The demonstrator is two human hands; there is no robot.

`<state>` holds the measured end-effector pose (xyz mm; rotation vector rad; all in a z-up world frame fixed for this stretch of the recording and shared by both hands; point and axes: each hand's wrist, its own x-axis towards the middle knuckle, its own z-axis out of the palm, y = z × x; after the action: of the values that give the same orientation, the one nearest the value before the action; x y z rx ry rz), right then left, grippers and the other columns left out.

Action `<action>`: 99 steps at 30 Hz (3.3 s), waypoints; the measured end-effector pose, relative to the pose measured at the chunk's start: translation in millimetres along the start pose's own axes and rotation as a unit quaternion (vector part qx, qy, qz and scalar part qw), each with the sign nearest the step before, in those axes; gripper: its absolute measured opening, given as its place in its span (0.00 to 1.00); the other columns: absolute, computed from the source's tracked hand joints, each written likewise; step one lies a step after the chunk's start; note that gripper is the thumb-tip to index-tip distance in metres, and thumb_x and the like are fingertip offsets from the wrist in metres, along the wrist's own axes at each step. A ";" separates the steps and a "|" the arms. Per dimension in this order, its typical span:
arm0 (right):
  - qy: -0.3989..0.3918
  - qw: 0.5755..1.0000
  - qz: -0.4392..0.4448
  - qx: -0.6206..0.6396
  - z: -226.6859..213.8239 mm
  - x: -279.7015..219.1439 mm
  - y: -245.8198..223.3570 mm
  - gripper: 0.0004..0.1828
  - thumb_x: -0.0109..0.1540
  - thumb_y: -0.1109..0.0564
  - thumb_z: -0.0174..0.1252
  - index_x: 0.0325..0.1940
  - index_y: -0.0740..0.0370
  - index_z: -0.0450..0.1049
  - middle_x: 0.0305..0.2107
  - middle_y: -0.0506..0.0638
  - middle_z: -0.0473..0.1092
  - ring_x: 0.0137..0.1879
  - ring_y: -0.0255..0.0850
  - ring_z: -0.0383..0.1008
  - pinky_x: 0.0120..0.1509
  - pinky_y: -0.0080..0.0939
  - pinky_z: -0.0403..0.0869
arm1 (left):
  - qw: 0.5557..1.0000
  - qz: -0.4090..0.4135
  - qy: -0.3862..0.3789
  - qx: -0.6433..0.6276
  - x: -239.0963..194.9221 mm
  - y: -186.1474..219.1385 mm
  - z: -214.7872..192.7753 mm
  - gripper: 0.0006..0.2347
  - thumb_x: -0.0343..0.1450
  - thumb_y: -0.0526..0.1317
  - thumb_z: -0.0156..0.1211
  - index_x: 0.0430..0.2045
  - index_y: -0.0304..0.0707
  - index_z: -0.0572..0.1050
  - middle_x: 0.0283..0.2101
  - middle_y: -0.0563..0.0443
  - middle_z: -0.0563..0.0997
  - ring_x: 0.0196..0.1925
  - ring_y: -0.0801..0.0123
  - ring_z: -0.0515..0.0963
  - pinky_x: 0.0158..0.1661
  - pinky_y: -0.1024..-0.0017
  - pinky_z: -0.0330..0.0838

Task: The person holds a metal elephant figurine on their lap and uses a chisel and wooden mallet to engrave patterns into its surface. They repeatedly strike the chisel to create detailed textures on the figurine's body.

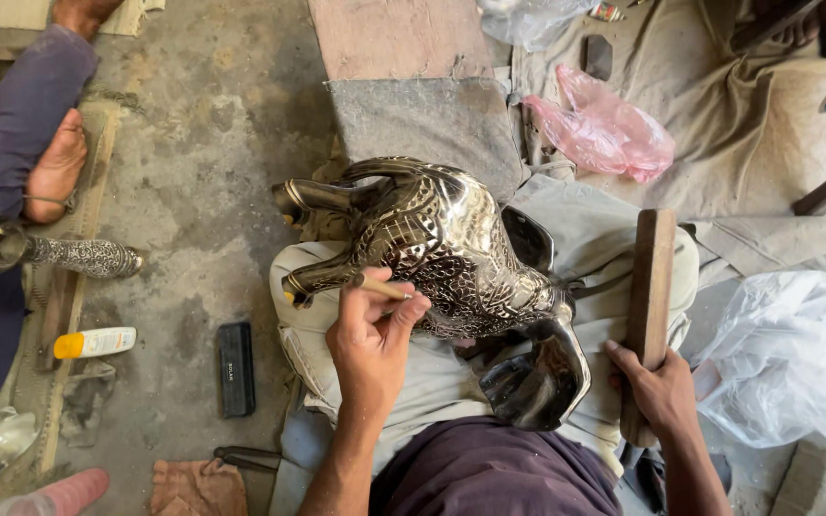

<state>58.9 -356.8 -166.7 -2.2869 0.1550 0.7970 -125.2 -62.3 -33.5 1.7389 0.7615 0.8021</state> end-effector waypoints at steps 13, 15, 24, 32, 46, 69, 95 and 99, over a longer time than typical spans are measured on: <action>-0.044 0.979 -0.045 0.196 6.5 -38.7 -17.8 0.27 0.56 0.47 0.68 0.48 0.72 0.74 0.29 0.56 0.75 0.33 0.42 0.74 0.37 0.43 0.73 | 0.998 -0.048 0.047 -0.020 -1.5 8.1 -3.4 0.16 0.71 0.31 0.64 0.50 0.26 0.67 0.43 0.43 0.80 0.39 0.70 0.83 0.38 0.73 0.86; -0.029 0.974 -0.055 0.219 1.4 -26.9 -25.1 0.27 0.57 0.48 0.68 0.49 0.73 0.74 0.30 0.54 0.74 0.33 0.41 0.72 0.37 0.43 0.72 | 0.998 -0.043 0.036 -0.026 -3.9 6.2 -1.3 0.16 0.72 0.30 0.63 0.51 0.26 0.66 0.40 0.42 0.81 0.38 0.70 0.82 0.39 0.72 0.86; -0.097 0.969 -0.012 0.229 -0.7 -24.7 -22.7 0.29 0.56 0.46 0.68 0.50 0.71 0.73 0.31 0.56 0.75 0.33 0.40 0.74 0.38 0.40 0.74 | 1.000 0.005 -0.021 -0.012 6.4 16.6 17.7 0.15 0.74 0.32 0.61 0.52 0.26 0.65 0.44 0.43 0.81 0.40 0.71 0.83 0.40 0.74 0.86; 0.035 0.993 -0.059 0.099 -33.9 -49.9 -56.4 0.30 0.59 0.50 0.68 0.57 0.71 0.68 0.33 0.57 0.74 0.38 0.42 0.75 0.41 0.43 0.74 | 0.974 0.148 -0.151 0.081 60.6 36.7 39.6 0.15 0.75 0.33 0.64 0.56 0.29 0.71 0.42 0.45 0.85 0.44 0.69 0.87 0.39 0.77 0.84; 0.096 0.917 -0.387 0.005 -57.9 -74.0 -127.5 0.39 0.54 0.56 0.68 0.67 0.66 0.61 0.41 0.60 0.75 0.44 0.47 0.79 0.47 0.46 0.75 | 0.858 0.345 -0.345 0.157 118.3 23.7 62.6 0.14 0.78 0.37 0.61 0.56 0.39 0.68 0.41 0.46 0.82 0.35 0.67 0.85 0.31 0.68 0.78; 0.117 0.863 -0.425 -0.246 -73.3 -75.7 -166.0 0.29 0.58 0.57 0.67 0.61 0.59 0.64 0.32 0.54 0.72 0.32 0.44 0.73 0.31 0.47 0.72 | 0.870 0.308 -0.350 0.162 120.0 20.4 63.5 0.13 0.78 0.36 0.59 0.56 0.37 0.69 0.38 0.46 0.81 0.38 0.63 0.86 0.34 0.69 0.81; 0.219 0.828 -0.492 -0.156 -77.3 -74.2 -185.2 0.21 0.62 0.61 0.63 0.59 0.63 0.68 0.36 0.54 0.73 0.34 0.41 0.71 0.35 0.43 0.66 | 0.877 0.320 -0.328 0.142 119.2 23.5 62.5 0.11 0.80 0.37 0.57 0.54 0.36 0.69 0.44 0.40 0.82 0.39 0.58 0.86 0.36 0.65 0.80; 0.118 0.881 -0.458 -0.035 -72.0 -75.8 -184.8 0.23 0.58 0.61 0.62 0.55 0.62 0.65 0.32 0.51 0.72 0.33 0.41 0.74 0.34 0.44 0.72 | 0.888 0.266 -0.334 0.170 116.9 24.5 60.9 0.10 0.79 0.38 0.59 0.52 0.36 0.70 0.38 0.43 0.82 0.35 0.60 0.86 0.32 0.65 0.78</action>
<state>93.4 -274.0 25.7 -2.1478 -0.8070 0.0211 -5.8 -7.6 -6.9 2.3974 -0.0676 0.3556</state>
